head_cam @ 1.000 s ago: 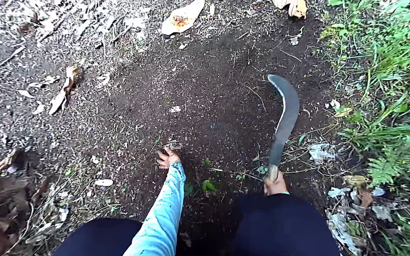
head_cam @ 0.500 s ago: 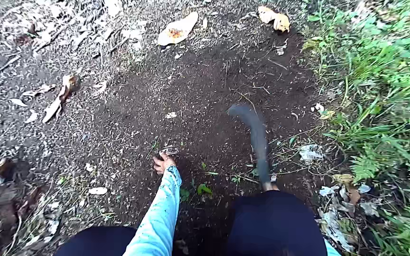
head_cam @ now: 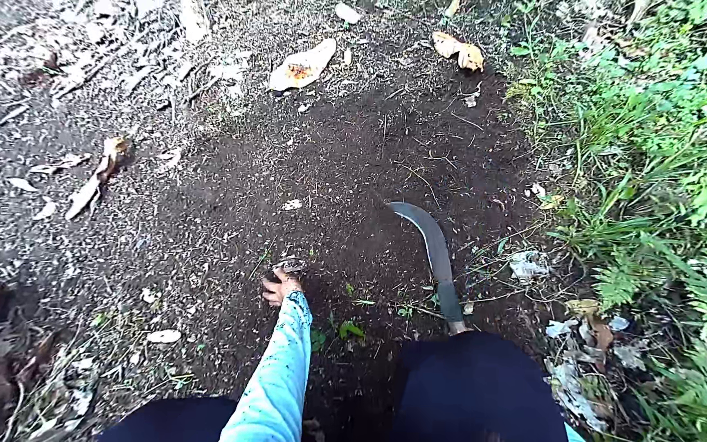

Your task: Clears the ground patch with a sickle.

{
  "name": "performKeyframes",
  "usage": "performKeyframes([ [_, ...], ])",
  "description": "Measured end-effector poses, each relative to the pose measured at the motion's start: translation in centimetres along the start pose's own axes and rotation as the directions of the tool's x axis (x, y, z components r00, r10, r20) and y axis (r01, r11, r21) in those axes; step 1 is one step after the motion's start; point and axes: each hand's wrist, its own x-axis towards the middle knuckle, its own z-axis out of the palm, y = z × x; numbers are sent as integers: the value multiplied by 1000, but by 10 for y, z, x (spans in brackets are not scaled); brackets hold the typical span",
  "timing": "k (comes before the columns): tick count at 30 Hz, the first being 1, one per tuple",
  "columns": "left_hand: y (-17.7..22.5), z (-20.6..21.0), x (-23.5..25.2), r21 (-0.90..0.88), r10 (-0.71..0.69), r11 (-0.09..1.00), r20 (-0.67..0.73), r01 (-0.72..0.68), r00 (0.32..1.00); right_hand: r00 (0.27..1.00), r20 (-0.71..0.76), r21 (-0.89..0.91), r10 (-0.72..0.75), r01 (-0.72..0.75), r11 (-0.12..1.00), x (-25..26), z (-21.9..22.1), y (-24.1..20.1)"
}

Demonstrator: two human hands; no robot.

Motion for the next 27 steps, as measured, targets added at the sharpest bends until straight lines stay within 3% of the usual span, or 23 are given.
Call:
performKeyframes([
  [2, 3, 0, -2, 10, 15, 1000, -4, -15, 1000, 957, -218, -80, -191, 178, 981, 103, 29, 77],
  [4, 0, 0, -4, 40, 25, 999, -2, -25, 1000, 976, -113, -212, -184, 157, 964, 145, 21, 106],
  [6, 0, 3, -1, 54, 18, 998, 6, -18, 1000, 987, -72, -273, -141, 117, 955, 150, 15, 104],
  [11, 0, 7, -2, 49, -1, 999, -2, 1, 1000, 987, -155, -285, 41, -85, 955, 137, 32, 89],
  [13, 7, 8, -10, 84, 56, 995, 3, -56, 998, 984, -173, -285, 30, -80, 955, 138, 36, 89],
  [14, 14, 7, -22, 130, 148, 980, 32, -151, 988, 983, -184, -275, 2, -53, 960, 136, 37, 86],
  [16, 32, 10, -46, 237, 412, 859, 206, -454, 888, 995, -95, -244, -35, 11, 970, 128, 31, 75],
  [18, 56, 31, -67, 232, 557, 680, 453, -695, 696, 996, 32, -227, -82, 87, 970, 126, 23, 77],
  [20, 80, 65, -88, 164, 579, 499, 668, -851, 468, 992, 10, -264, -127, 126, 956, 110, 11, 85],
  [22, 100, 102, -108, 108, 547, 322, 790, -941, 277, 997, -36, -334, -68, 53, 941, 86, -4, 81],
  [24, 120, 135, -121, 147, 481, 208, 845, -967, 232, 989, -151, -320, -10, -39, 947, 75, -11, 90],
  [27, 129, 173, -123, 279, 389, 95, 873, -956, 294, 957, -290, -228, -16, -52, 972, 68, -18, 117],
])
